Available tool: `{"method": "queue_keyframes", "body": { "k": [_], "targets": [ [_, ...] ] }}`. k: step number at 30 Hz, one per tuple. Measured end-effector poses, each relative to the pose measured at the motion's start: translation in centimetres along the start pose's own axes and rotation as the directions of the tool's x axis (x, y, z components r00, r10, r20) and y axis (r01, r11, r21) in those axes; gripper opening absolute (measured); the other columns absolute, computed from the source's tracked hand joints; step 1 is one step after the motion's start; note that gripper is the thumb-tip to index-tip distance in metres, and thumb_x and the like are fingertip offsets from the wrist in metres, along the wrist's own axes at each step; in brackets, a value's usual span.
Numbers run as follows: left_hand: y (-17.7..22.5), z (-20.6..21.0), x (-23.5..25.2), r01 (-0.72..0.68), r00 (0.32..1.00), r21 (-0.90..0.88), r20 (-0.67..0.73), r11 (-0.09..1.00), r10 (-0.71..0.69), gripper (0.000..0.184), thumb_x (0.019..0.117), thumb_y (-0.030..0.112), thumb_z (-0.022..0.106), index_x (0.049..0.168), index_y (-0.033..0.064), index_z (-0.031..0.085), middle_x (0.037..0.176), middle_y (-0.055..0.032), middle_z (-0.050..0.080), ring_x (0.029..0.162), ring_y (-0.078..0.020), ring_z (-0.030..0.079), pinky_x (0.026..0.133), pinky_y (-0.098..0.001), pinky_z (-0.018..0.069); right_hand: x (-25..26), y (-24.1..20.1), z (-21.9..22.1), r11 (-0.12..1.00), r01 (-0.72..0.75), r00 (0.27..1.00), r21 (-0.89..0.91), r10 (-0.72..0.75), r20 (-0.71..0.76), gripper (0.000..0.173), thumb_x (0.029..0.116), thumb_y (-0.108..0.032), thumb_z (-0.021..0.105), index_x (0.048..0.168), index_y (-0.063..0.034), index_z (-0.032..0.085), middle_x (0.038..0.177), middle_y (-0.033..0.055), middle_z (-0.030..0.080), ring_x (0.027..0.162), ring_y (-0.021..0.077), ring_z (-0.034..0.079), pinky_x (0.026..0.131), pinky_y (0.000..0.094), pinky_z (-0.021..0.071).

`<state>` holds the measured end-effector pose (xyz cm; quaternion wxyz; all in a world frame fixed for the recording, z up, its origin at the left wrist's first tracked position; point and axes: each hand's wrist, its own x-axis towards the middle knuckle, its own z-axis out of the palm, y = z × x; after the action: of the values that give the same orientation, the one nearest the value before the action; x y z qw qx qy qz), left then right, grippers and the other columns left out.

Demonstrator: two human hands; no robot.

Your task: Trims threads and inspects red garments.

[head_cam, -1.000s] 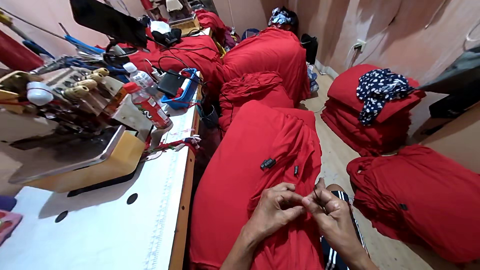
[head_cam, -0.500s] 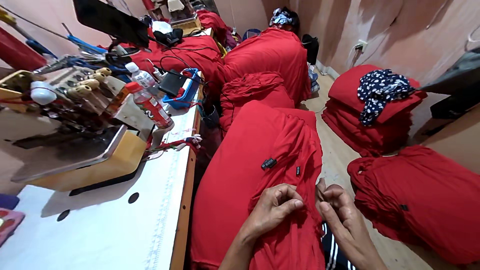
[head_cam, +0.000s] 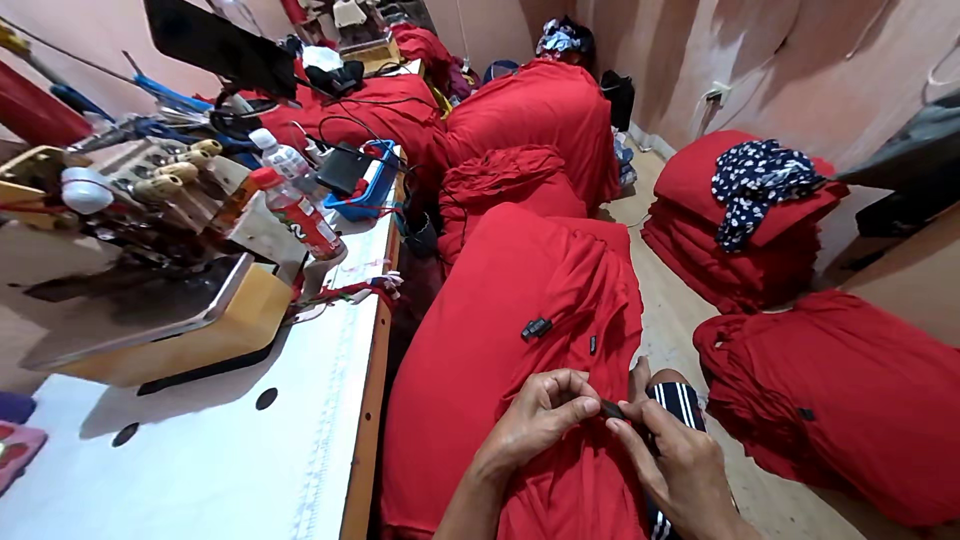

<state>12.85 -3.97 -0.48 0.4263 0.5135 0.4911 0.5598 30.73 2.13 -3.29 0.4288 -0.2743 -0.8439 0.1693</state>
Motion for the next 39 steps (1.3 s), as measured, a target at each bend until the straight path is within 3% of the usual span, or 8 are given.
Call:
{"method": "queue_keyframes", "body": {
  "k": [11, 16, 20, 25, 28, 32, 35, 39],
  "targets": [
    [-0.1, -0.1, 0.0, -0.013, 1.0, 0.003, 0.008, 1.0, 0.013, 0.008, 0.0933, 0.0, 0.058, 0.09, 0.0004, 0.065, 0.098, 0.0027, 0.065, 0.089, 0.0027, 0.062, 0.079, -0.016, 0.0534, -0.1, 0.4, 0.1, 1.0, 0.019, 1.0, -0.021, -0.019, -0.018, 0.028, 0.0983, -0.028, 0.058, 0.089, -0.004, 0.07, 0.071, 0.0065, 0.067, 0.058, 0.0153, 0.064, 0.047, 0.0293, 0.049],
    [0.2, 0.1, 0.2, 0.032, 0.996, -0.082, -0.077, 0.996, -0.038, 0.007, 0.0988, 0.001, 0.051, 0.097, 0.0041, 0.058, 0.088, 0.0066, 0.062, 0.079, 0.0009, 0.062, 0.073, -0.0192, 0.0549, -0.2, 1.2, -0.4, 0.972, -0.144, 0.989, 0.186, 0.15, -0.018, 0.032, 0.0999, -0.032, 0.06, 0.103, -0.0009, 0.068, 0.08, 0.006, 0.068, 0.063, 0.0061, 0.06, 0.056, 0.0209, 0.0504],
    [0.7, 0.4, 0.3, 0.148, 0.978, -0.192, -0.119, 0.97, -0.173, 0.007, 0.1057, 0.006, 0.037, 0.106, 0.006, 0.044, 0.095, 0.0004, 0.067, 0.08, -0.0054, 0.069, 0.076, -0.0256, 0.0596, -0.1, 1.5, -0.6, 0.929, -0.24, 0.969, 0.281, 0.247, 0.013, 0.032, 0.0974, -0.032, 0.063, 0.105, -0.0002, 0.066, 0.075, -0.0015, 0.063, 0.059, -0.004, 0.052, 0.055, 0.0128, 0.0455],
    [0.7, 0.4, 0.4, 0.16, 0.973, -0.245, -0.122, 0.956, -0.194, 0.01, 0.1073, 0.007, 0.031, 0.109, 0.0073, 0.041, 0.094, -0.0007, 0.07, 0.08, -0.0087, 0.071, 0.075, -0.0279, 0.0607, -0.1, 1.4, -0.3, 0.845, -0.314, 0.948, 0.434, 0.301, 0.099, 0.028, 0.0964, -0.025, 0.063, 0.108, 0.0005, 0.063, 0.077, -0.0066, 0.061, 0.062, -0.0086, 0.051, 0.056, 0.0092, 0.0435],
    [0.6, 0.3, 0.4, 0.149, 0.975, -0.257, -0.124, 0.955, -0.186, 0.011, 0.1074, 0.007, 0.031, 0.108, 0.0077, 0.041, 0.094, -0.0006, 0.071, 0.08, -0.0087, 0.072, 0.075, -0.0277, 0.0608, 0.0, 1.4, -0.2, 0.735, -0.369, 0.929, 0.57, 0.318, 0.192, 0.03, 0.0963, -0.027, 0.063, 0.112, -0.0013, 0.061, 0.079, -0.0108, 0.061, 0.064, -0.0093, 0.054, 0.057, 0.0096, 0.0465],
    [0.5, 0.3, 0.4, 0.142, 0.973, -0.231, -0.147, 0.963, -0.178, 0.007, 0.1059, 0.006, 0.036, 0.107, 0.0066, 0.043, 0.09, 0.0011, 0.068, 0.078, -0.0062, 0.069, 0.074, -0.0257, 0.0594, 0.0, 1.0, 0.1, 0.599, -0.425, 0.905, 0.679, 0.31, 0.292, 0.04, 0.0851, -0.017, 0.073, 0.119, -0.0024, 0.06, 0.079, -0.0152, 0.061, 0.062, -0.0092, 0.053, 0.055, 0.0098, 0.0451],
    [0.5, 0.3, 0.4, 0.123, 0.972, -0.192, -0.175, 0.974, -0.157, 0.004, 0.1018, 0.003, 0.047, 0.103, 0.0068, 0.046, 0.078, 0.0069, 0.059, 0.07, -0.0022, 0.062, 0.07, -0.0228, 0.0569, 0.0, 0.6, 0.8, 0.584, -0.419, 0.908, 0.695, 0.295, 0.298, 0.034, 0.0839, -0.003, 0.069, 0.117, 0.0015, 0.062, 0.087, -0.0111, 0.068, 0.07, -0.0078, 0.06, 0.064, 0.0114, 0.052],
    [0.4, 0.3, 0.4, 0.113, 0.972, -0.194, -0.182, 0.974, -0.15, 0.004, 0.1021, 0.002, 0.046, 0.102, 0.0068, 0.046, 0.08, 0.0056, 0.06, 0.071, -0.0022, 0.063, 0.071, -0.0227, 0.0572, -0.1, 0.5, 1.8, 0.592, -0.416, 0.909, 0.691, 0.297, 0.292, 0.035, 0.0857, 0.0, 0.066, 0.12, 0.0081, 0.062, 0.092, -0.0053, 0.071, 0.075, -0.0069, 0.063, 0.07, 0.012, 0.0532]
  ]
}}
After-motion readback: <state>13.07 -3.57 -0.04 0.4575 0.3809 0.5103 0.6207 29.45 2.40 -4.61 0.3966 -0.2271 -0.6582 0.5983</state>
